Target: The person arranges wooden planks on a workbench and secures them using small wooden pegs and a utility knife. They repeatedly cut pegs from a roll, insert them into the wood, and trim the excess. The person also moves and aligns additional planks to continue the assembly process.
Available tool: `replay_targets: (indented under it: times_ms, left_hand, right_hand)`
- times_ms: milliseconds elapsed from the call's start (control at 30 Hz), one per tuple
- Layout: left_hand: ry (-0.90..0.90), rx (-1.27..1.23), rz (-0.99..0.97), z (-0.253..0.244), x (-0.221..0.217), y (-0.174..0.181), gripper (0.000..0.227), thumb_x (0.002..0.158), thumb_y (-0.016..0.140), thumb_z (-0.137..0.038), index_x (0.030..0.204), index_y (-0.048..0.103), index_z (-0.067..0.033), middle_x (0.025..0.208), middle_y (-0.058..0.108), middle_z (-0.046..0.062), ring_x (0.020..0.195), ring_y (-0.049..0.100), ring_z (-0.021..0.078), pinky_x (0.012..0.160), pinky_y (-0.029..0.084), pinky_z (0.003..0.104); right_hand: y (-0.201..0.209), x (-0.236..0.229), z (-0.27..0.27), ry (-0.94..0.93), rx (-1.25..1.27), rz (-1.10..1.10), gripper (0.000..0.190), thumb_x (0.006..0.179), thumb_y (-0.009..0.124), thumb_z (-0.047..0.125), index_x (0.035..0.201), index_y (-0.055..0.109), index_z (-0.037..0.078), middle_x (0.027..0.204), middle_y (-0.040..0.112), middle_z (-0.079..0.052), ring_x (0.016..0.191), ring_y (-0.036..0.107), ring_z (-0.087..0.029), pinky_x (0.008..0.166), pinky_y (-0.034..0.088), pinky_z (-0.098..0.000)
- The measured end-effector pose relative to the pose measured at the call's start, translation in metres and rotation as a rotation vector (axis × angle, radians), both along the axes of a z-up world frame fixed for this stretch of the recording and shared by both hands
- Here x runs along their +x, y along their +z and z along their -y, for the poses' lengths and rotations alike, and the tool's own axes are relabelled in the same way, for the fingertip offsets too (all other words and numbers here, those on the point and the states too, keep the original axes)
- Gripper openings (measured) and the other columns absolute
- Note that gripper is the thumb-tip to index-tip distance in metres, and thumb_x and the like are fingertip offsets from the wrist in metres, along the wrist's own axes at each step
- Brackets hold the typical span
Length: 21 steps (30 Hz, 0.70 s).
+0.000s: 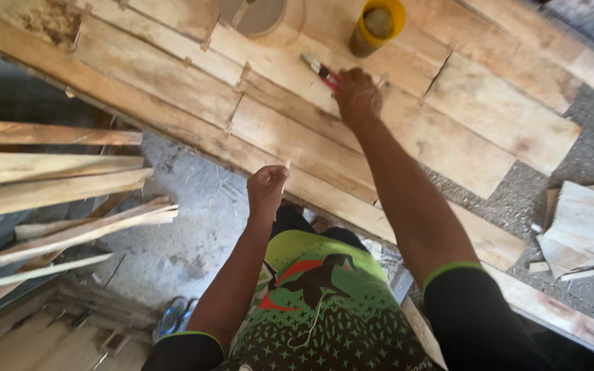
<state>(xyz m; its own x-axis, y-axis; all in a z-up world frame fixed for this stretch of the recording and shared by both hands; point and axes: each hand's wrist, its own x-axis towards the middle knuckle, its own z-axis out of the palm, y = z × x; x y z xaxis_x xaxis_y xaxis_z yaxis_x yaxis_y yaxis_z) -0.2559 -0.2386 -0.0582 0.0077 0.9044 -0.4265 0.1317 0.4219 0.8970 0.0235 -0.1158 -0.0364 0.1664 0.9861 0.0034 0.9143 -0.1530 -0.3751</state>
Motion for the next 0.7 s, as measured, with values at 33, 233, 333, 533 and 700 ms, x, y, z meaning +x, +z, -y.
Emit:
replay_targets:
  times_ms: [33, 233, 333, 533, 700]
  left_hand:
    - [0.032, 0.001, -0.003, 0.012, -0.010, -0.004, 0.016, 0.091, 0.075, -0.010, 0.101, 0.075, 0.0026, 0.086, 0.075, 0.004, 0.076, 0.065, 0.0066, 0.070, 0.052, 0.022]
    - [0.207, -0.082, 0.173, 0.044, -0.037, -0.017, 0.018, 0.091, 0.075, -0.010, 0.102, 0.072, 0.0040, 0.088, 0.075, 0.006, 0.078, 0.068, 0.0092, 0.071, 0.053, 0.022]
    - [0.182, -0.104, 0.151, 0.055, -0.036, -0.016, 0.017, 0.093, 0.074, -0.011, 0.100, 0.073, 0.0040, 0.086, 0.073, 0.005, 0.077, 0.066, 0.0091, 0.070, 0.052, 0.022]
    - [0.012, -0.061, 0.161, 0.068, 0.001, -0.011, 0.014, 0.095, 0.072, -0.010, 0.096, 0.072, 0.0037, 0.085, 0.073, 0.005, 0.077, 0.066, 0.0085, 0.071, 0.052, 0.021]
    - [-0.098, -0.267, 0.288, 0.092, 0.058, -0.024, 0.014, 0.093, 0.073, -0.009, 0.100, 0.071, 0.0036, 0.082, 0.072, 0.010, 0.069, 0.063, 0.0123, 0.062, 0.051, 0.025]
  right_hand:
    - [-0.006, 0.001, -0.002, -0.011, -0.011, -0.007, 0.046, 0.083, 0.083, 0.026, 0.123, 0.066, 0.010, 0.124, 0.061, -0.013, 0.116, 0.057, -0.035, 0.093, 0.049, -0.0467]
    - [-0.027, 0.010, -0.013, 0.024, -0.093, 0.046, 0.034, 0.084, 0.079, 0.018, 0.114, 0.066, 0.009, 0.121, 0.059, -0.015, 0.116, 0.057, -0.036, 0.096, 0.049, -0.0462]
    - [-0.044, 0.014, -0.015, 0.057, -0.075, 0.050, 0.034, 0.087, 0.075, 0.013, 0.116, 0.059, 0.006, 0.121, 0.059, -0.018, 0.113, 0.058, -0.037, 0.095, 0.049, -0.0478]
    - [-0.031, 0.022, -0.008, 0.046, -0.060, 0.035, 0.039, 0.088, 0.069, 0.004, 0.118, 0.045, 0.000, 0.112, 0.060, -0.022, 0.103, 0.064, -0.035, 0.088, 0.051, -0.0436]
    - [0.036, 0.049, 0.098, -0.013, 0.140, -0.456, 0.033, 0.100, 0.068, 0.011, 0.124, 0.048, 0.001, 0.084, 0.060, -0.015, 0.075, 0.063, -0.030, 0.070, 0.049, -0.0443]
